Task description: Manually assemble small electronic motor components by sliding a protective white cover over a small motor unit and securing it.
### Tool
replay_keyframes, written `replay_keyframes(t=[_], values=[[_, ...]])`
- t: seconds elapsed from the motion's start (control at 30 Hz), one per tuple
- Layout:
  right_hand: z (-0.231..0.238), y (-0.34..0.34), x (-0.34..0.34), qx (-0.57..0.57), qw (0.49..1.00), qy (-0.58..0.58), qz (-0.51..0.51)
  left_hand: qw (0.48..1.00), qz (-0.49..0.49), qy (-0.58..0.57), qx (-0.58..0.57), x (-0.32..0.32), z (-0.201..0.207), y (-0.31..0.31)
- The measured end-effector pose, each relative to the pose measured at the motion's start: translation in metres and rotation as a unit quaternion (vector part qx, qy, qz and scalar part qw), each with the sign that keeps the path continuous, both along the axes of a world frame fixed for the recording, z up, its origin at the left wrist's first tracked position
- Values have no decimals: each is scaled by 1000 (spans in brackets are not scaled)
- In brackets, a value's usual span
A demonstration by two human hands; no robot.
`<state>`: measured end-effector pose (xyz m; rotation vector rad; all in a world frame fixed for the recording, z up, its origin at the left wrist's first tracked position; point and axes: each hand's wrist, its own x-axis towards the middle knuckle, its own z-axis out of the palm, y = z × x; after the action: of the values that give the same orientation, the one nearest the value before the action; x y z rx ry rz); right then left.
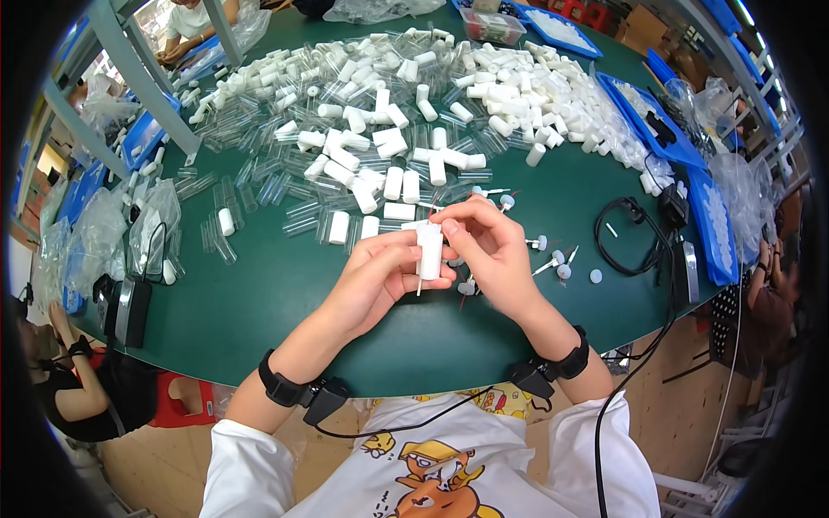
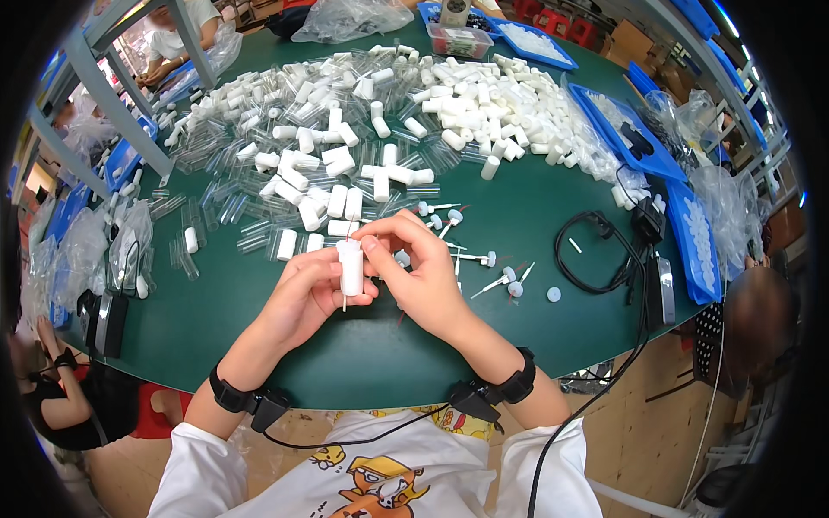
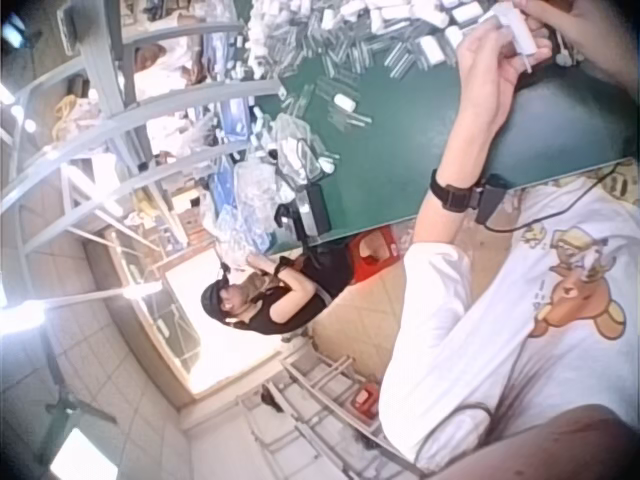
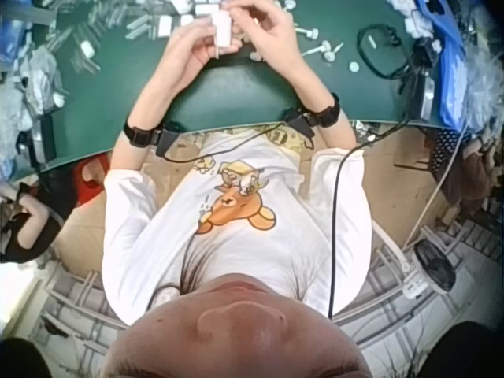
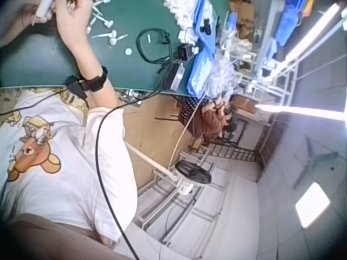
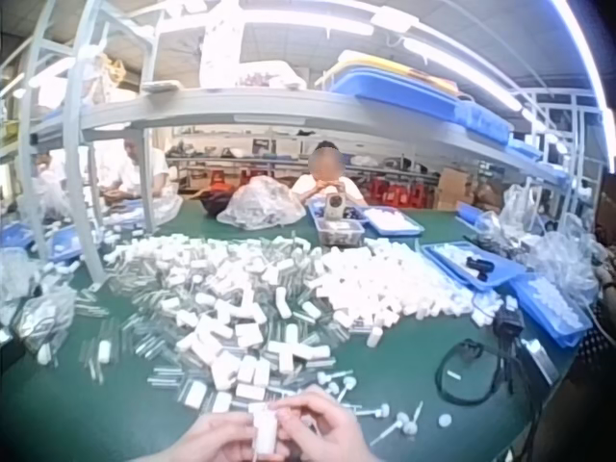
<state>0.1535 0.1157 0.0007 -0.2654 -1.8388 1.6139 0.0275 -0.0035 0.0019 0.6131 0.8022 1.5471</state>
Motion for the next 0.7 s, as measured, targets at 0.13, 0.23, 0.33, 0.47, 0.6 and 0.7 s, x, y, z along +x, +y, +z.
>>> replay_keyframes(t=[0.13,0.23,0.33,0.47,0.6,0.7], values=[[1,-1,1,-7,1000,-6,3,1000,8,14,-14,0,-1,0],[-1,1,1,-7,1000,-13,9,999,3,28,-21,-2,-3,-1],[-3,1,0,8,1000,-6,18,999,-3,31,-19,-3,-1,-1],[2,-1,1,-8,998,-28,50,1000,0,21,-13,-4,-1,0],[6,-2,1,-53,996,-28,67,1000,10,7,-11,-4,-1,0],[1,0,2,-53,994,-39,90,1000,4,-2,-7,-5,-4,0]])
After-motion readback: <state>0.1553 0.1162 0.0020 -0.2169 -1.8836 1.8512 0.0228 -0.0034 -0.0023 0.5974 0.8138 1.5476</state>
